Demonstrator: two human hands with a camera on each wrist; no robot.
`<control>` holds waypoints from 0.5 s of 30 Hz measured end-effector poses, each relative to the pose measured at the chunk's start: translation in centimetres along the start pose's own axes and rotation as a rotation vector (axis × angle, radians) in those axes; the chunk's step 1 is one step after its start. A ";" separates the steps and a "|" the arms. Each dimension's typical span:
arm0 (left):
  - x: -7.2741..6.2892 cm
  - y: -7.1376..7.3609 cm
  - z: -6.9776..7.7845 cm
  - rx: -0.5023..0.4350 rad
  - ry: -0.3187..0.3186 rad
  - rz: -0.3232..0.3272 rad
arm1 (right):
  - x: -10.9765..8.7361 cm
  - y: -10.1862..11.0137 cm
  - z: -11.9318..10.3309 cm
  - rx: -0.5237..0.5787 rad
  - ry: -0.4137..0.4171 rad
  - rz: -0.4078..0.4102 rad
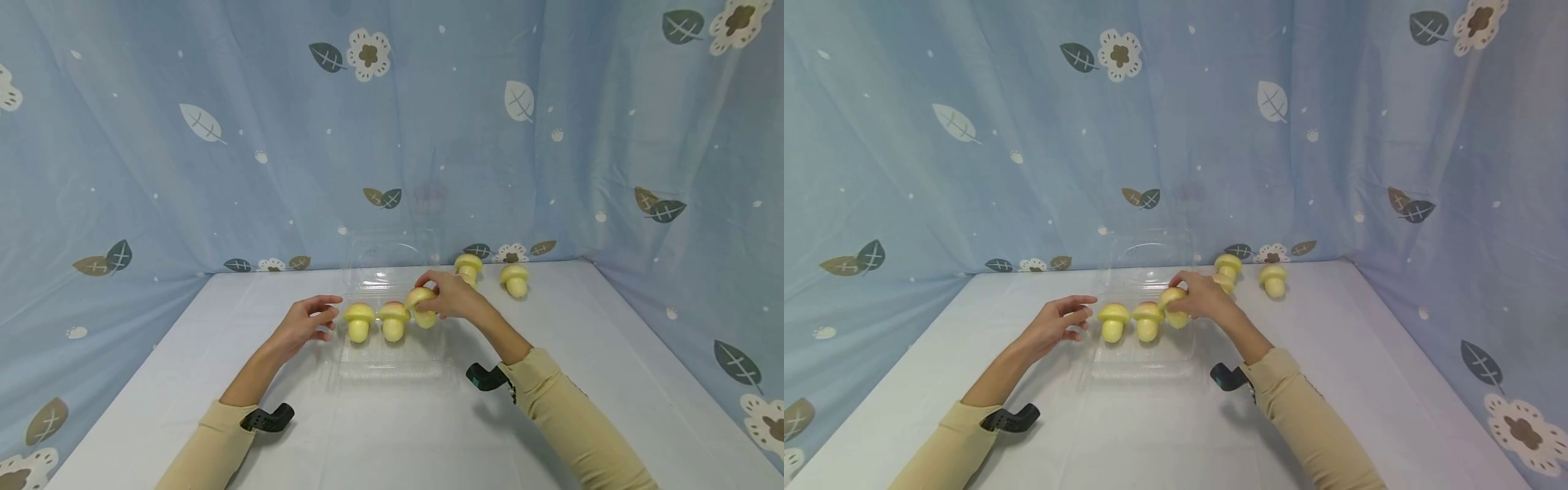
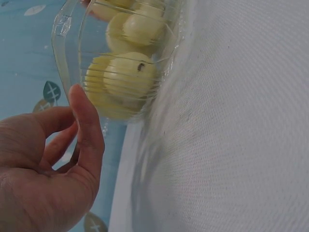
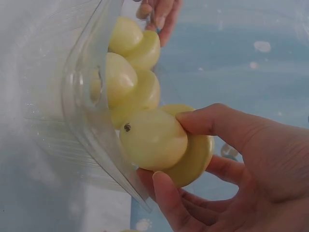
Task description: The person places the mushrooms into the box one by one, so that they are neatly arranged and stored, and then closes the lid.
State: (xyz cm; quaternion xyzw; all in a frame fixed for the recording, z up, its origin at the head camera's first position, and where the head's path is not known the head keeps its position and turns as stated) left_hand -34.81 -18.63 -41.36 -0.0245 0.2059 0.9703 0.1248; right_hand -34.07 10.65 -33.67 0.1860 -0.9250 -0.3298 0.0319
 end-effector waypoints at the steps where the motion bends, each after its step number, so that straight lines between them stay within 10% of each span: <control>1: 0.0 0.0 0.0 -0.001 0.000 0.000 | 0.0 0.0 0.0 -0.002 -0.001 0.000; 15: 0.0 0.0 0.1 -0.006 0.003 0.006 | 0.3 -0.1 0.0 -0.067 -0.022 0.018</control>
Point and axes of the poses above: each hand's wrist, its own x-axis towards the middle knuckle, its own y-axis out of the back of the hand, z = x × y, the point moved 6 cm from there along x, towards the middle knuckle, and after that the axes turned 11 degrees about x, right-handed, at the moved point
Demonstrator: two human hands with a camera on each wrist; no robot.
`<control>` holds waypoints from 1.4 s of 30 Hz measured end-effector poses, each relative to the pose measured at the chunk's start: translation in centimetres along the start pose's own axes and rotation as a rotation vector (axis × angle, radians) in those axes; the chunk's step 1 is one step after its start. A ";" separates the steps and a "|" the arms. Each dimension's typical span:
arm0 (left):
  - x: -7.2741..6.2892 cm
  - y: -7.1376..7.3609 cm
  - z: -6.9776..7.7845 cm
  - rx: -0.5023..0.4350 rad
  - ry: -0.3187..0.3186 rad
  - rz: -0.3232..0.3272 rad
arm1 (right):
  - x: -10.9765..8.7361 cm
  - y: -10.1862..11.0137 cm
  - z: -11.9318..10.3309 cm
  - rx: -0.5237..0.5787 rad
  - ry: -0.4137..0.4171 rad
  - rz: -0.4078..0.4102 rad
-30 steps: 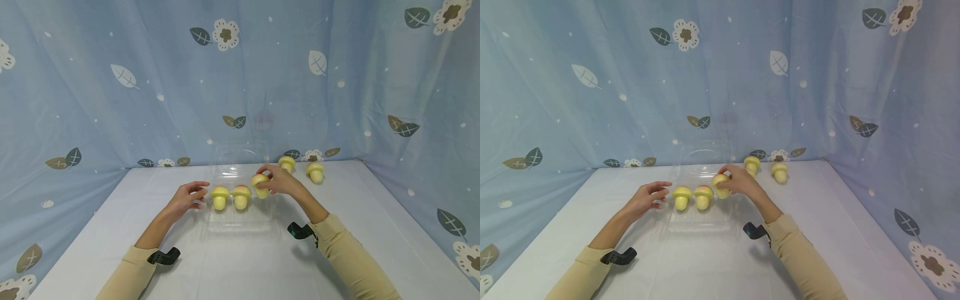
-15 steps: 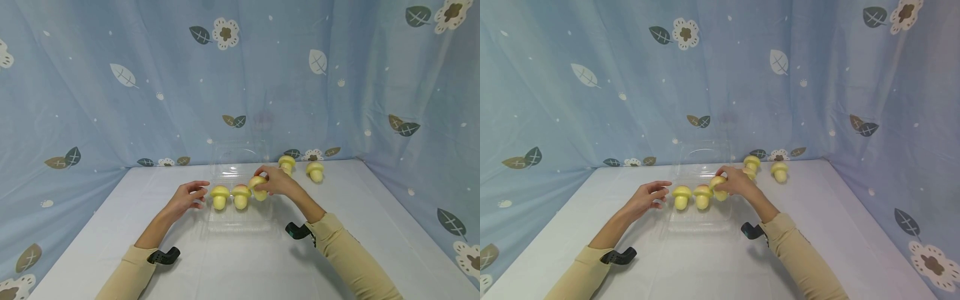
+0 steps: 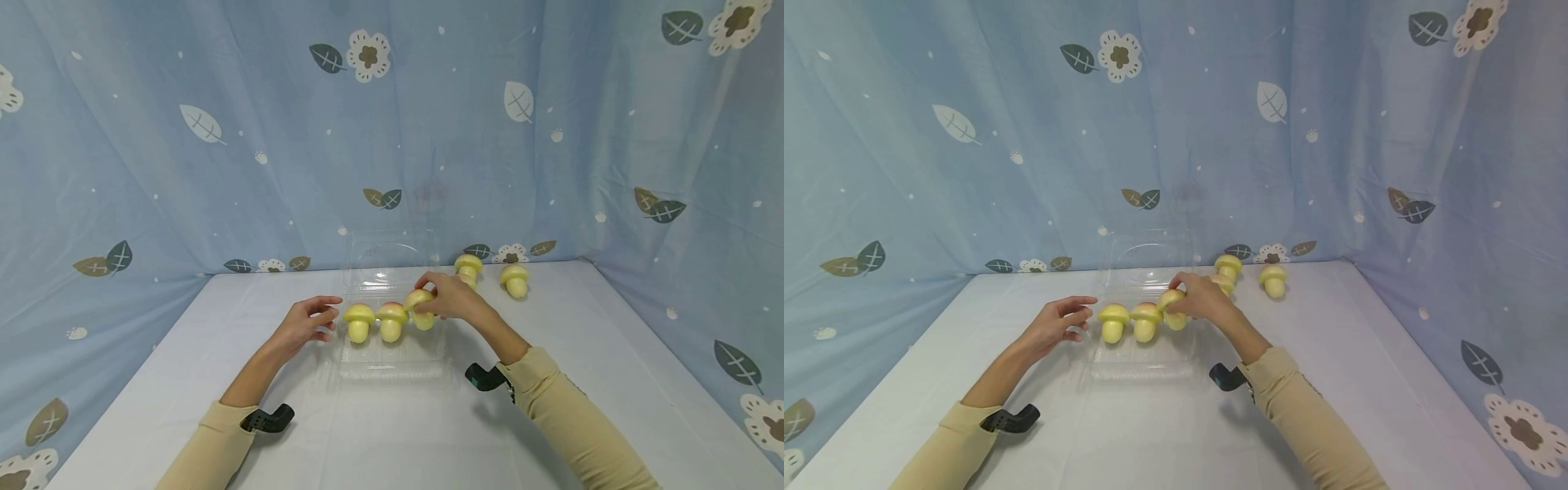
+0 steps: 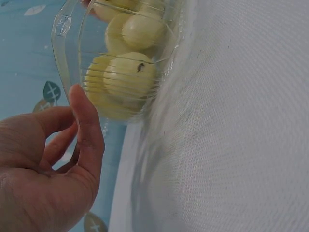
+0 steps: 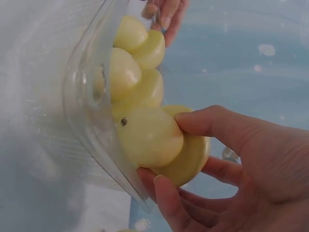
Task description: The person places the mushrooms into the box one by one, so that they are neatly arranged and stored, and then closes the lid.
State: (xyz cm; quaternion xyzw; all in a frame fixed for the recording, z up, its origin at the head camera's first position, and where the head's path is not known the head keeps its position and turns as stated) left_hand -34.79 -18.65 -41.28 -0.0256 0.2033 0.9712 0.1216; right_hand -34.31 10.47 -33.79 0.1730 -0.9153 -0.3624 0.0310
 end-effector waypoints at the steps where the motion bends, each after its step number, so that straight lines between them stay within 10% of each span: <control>1: 0.0 0.0 0.0 -0.001 -0.001 -0.001 | 0.0 0.0 0.0 -0.004 0.001 0.003; 42: 0.2 -0.1 -0.1 -0.002 -0.005 0.002 | 0.9 -0.6 -0.5 -0.226 0.000 0.047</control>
Point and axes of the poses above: each hand's wrist, its own x-axis towards the middle knuckle, its own y-axis out of the back of the hand, z = x × y, the point moved 6 cm from there along x, towards the middle knuckle, and after that the axes turned 11 degrees about x, right-handed, at the moved point
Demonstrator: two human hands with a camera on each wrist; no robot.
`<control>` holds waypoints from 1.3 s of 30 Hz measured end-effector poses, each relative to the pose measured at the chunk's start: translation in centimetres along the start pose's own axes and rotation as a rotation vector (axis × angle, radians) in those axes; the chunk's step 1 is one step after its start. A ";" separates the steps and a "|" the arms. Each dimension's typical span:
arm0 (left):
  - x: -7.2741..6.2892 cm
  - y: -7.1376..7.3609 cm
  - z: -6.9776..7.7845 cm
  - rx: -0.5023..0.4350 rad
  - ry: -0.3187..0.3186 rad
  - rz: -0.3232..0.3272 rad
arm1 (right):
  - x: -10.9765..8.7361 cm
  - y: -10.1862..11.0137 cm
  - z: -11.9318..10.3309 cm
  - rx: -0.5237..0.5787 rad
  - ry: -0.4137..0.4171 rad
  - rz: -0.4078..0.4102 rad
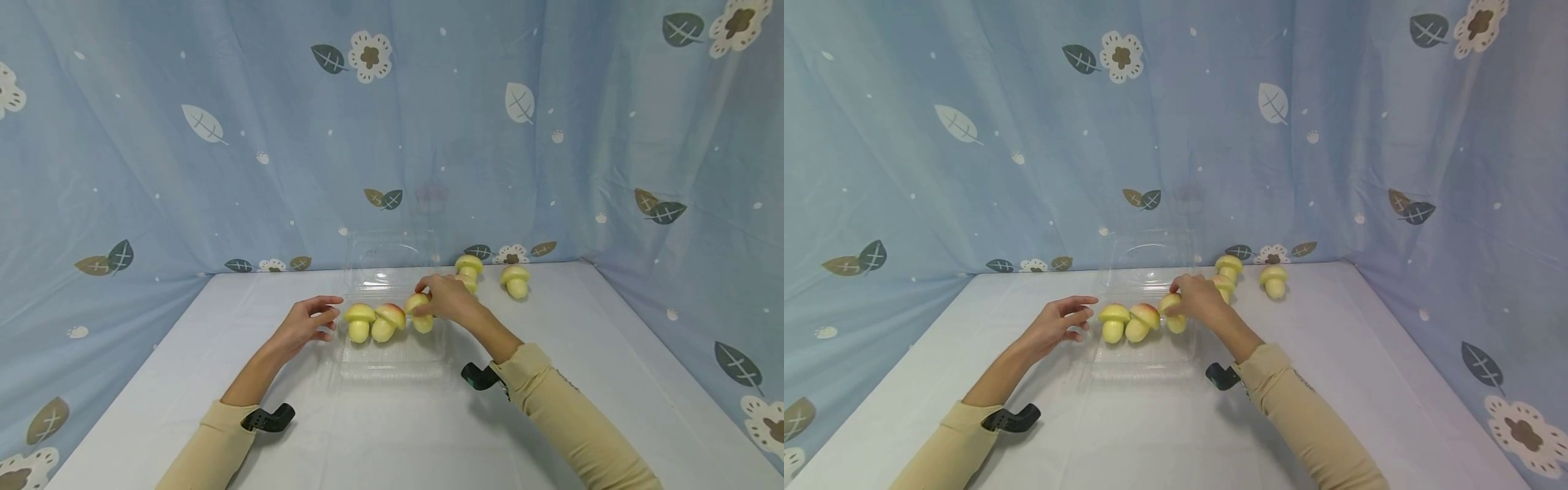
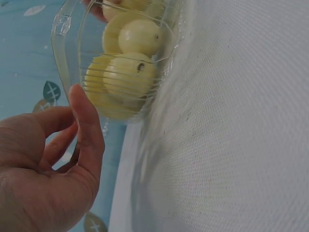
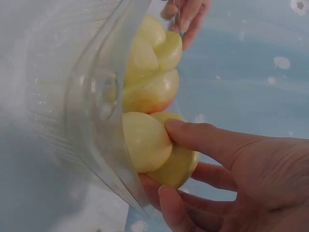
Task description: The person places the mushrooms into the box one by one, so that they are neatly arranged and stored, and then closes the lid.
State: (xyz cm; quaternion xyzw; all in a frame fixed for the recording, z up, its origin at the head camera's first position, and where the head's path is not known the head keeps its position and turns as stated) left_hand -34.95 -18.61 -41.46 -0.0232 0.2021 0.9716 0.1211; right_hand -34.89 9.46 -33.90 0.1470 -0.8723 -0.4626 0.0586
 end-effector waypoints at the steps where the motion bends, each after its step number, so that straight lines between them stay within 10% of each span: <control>1: 0.0 0.0 0.0 -0.002 0.000 -0.001 | 0.0 0.0 0.0 -0.008 -0.005 0.000; 39: -0.2 -0.1 0.1 -0.012 0.001 -0.013 | -1.0 0.6 0.4 0.099 -0.067 -0.054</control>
Point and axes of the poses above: each hand's wrist, its own x-axis towards the middle knuckle, its own y-axis out of the back of the hand, z = x × y, the point moved 6 cm from there along x, towards the middle knuckle, and after that the axes turned 11 degrees about x, right-handed, at the moved point
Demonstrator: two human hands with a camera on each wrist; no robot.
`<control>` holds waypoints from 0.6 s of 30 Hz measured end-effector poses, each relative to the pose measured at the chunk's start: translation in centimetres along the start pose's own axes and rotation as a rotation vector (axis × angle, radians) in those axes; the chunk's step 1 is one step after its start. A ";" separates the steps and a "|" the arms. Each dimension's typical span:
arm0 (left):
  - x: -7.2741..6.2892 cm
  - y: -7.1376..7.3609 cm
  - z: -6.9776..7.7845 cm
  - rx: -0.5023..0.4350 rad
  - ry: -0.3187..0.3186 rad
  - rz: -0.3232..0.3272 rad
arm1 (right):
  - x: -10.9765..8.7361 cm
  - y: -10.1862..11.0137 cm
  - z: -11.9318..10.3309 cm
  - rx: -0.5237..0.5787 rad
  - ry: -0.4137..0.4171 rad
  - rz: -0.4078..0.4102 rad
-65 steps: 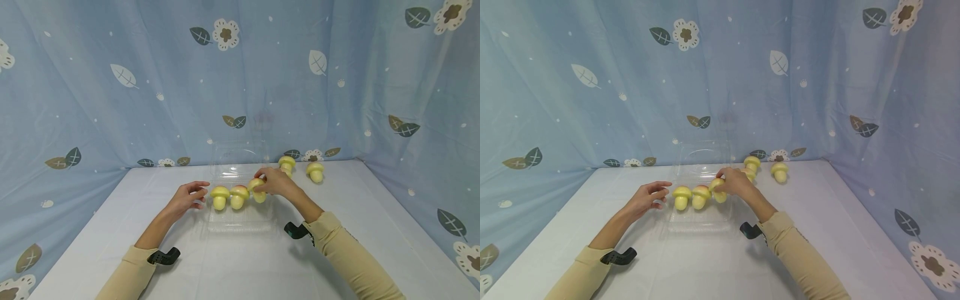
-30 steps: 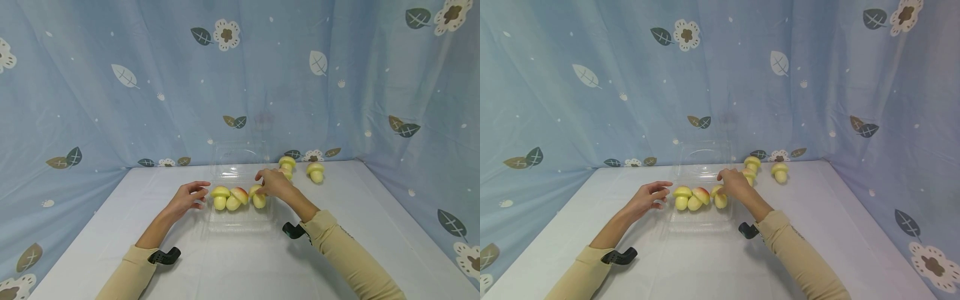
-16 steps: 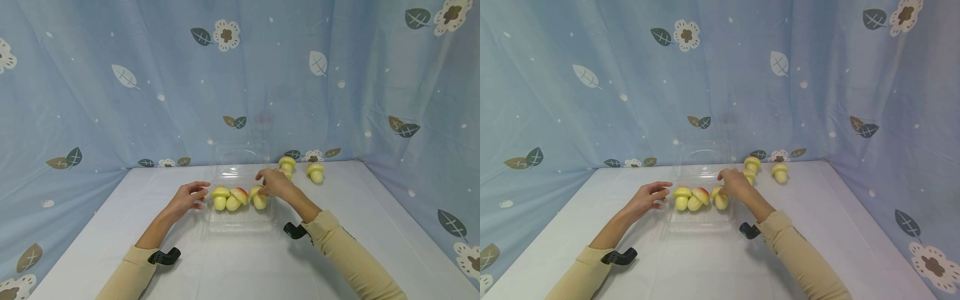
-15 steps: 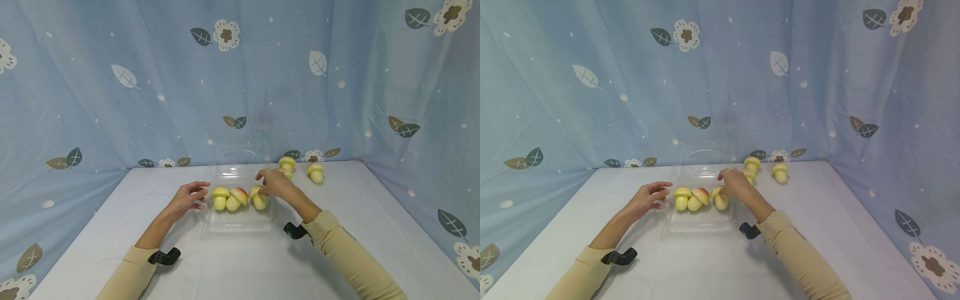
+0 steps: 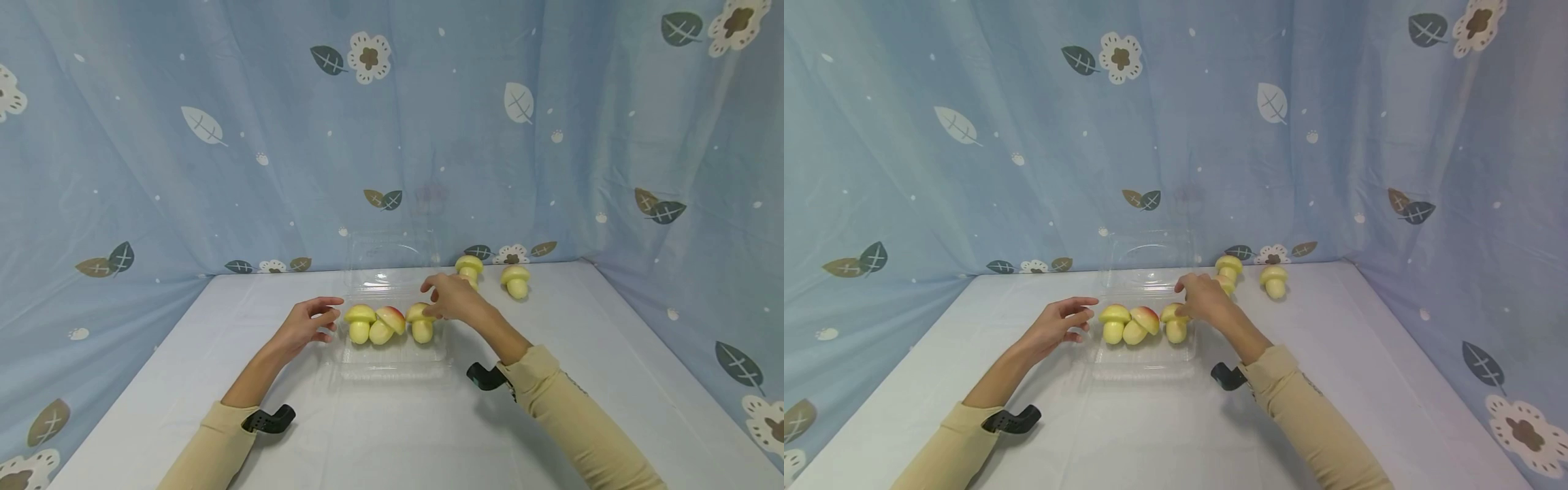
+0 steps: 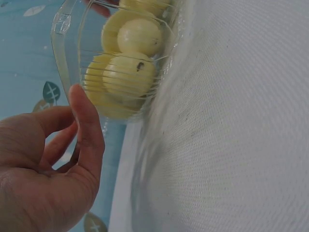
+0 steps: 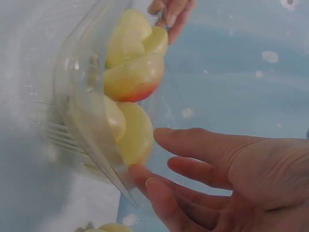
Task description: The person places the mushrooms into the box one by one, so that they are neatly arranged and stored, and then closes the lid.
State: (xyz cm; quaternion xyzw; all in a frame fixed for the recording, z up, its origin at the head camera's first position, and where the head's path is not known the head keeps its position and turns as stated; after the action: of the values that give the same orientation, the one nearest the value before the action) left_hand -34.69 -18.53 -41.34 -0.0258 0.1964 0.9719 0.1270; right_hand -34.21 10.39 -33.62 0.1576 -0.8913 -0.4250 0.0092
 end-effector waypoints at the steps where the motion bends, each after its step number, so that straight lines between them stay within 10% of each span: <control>1: 0.0 0.0 0.0 -0.001 0.002 0.001 | -0.1 0.1 0.1 0.009 0.002 0.002; 18: 0.0 -0.1 0.0 0.008 -0.001 0.001 | -0.6 1.7 1.6 0.167 0.111 0.047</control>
State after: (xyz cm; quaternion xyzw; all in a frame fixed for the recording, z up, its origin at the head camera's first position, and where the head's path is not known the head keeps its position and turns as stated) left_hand -34.67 -18.47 -41.33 -0.0248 0.2000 0.9712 0.1267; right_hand -34.37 12.76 -33.31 0.1604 -0.9251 -0.3398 0.0552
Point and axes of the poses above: each hand's wrist, its own x-axis towards the middle knuckle, its own y-axis out of the back of the hand, z = x × y, the point moved 6 cm from there along x, towards the middle knuckle, and after that the axes turned 11 degrees about x, right-handed, at the moved point
